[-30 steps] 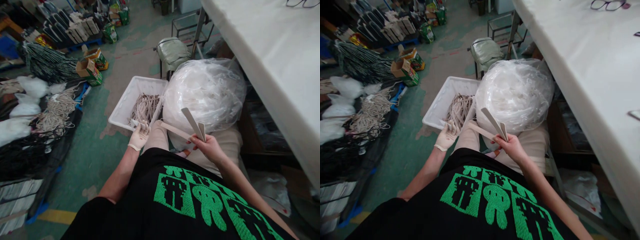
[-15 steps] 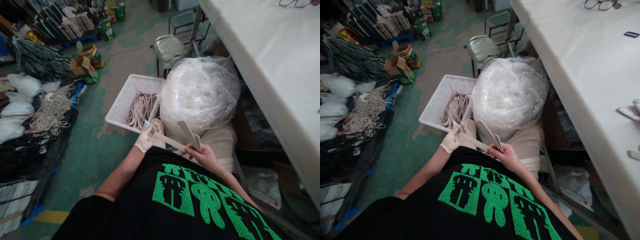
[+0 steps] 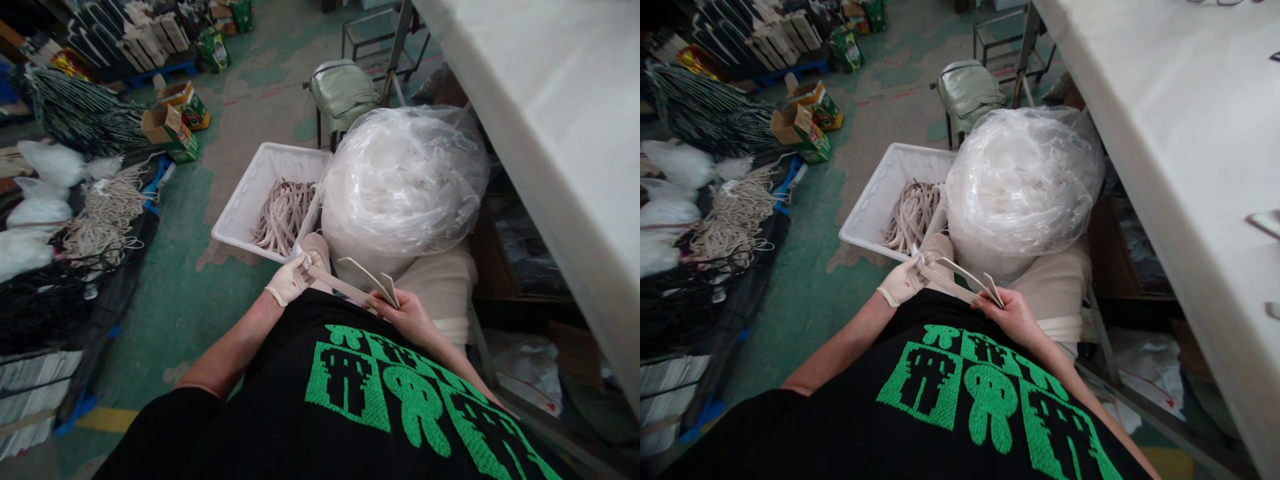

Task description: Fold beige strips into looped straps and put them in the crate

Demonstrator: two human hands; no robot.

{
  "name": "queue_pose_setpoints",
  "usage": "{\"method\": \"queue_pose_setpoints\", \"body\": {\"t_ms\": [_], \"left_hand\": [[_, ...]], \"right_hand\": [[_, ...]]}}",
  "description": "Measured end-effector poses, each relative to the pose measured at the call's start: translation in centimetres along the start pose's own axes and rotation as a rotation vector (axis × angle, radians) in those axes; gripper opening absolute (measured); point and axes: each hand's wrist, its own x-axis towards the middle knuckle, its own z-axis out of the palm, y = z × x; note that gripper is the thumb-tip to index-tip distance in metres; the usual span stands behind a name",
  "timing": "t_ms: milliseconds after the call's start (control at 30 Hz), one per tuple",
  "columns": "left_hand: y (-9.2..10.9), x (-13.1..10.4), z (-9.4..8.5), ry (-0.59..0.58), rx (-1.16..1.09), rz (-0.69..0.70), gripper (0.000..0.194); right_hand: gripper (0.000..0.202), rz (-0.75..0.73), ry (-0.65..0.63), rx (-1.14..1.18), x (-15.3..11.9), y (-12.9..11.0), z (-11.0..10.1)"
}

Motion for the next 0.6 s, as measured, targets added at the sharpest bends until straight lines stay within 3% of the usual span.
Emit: {"method": "queue_pose_setpoints", "body": {"t_ms": [200, 300, 400, 467, 500, 567, 600], "left_hand": [[-1.3, -0.8, -0.9, -0.007, 0.04, -0.031, 0.013], [0.0, -1.6, -2.2, -0.098, 0.347, -0.073, 0.017], [4.4, -2.4, -4.5, -0.12, 1.119, 0.044, 0.021], [8.2, -2.8, -6.0, 0.093, 1.737, 0.301, 0.019], [10.2, -2.9, -6.5, 0.235, 1.943, 0.433, 0.018], [13.8, -3.3, -6.7, 0.428, 2.124, 0.601, 0.019], [15.6, -3.5, -6.5, 0.465, 2.141, 0.659, 0.019]], "right_hand": [[0.042, 0.034, 0.015, 0.078, 0.3, 0.2, 0.1], [0.043, 0.056, 0.069, 0.114, 0.5, 0.0, -0.3], [0.043, 0.073, 0.1, 0.113, 0.7, -0.3, -0.6], [0.043, 0.091, 0.104, 0.099, 0.8, -0.3, -0.7], [0.044, 0.097, 0.107, 0.095, 1.0, -0.2, -0.6], [0.047, 0.098, 0.111, 0.095, 1.3, 0.2, -0.4], [0.049, 0.095, 0.108, 0.096, 1.4, 0.3, -0.2]]}}
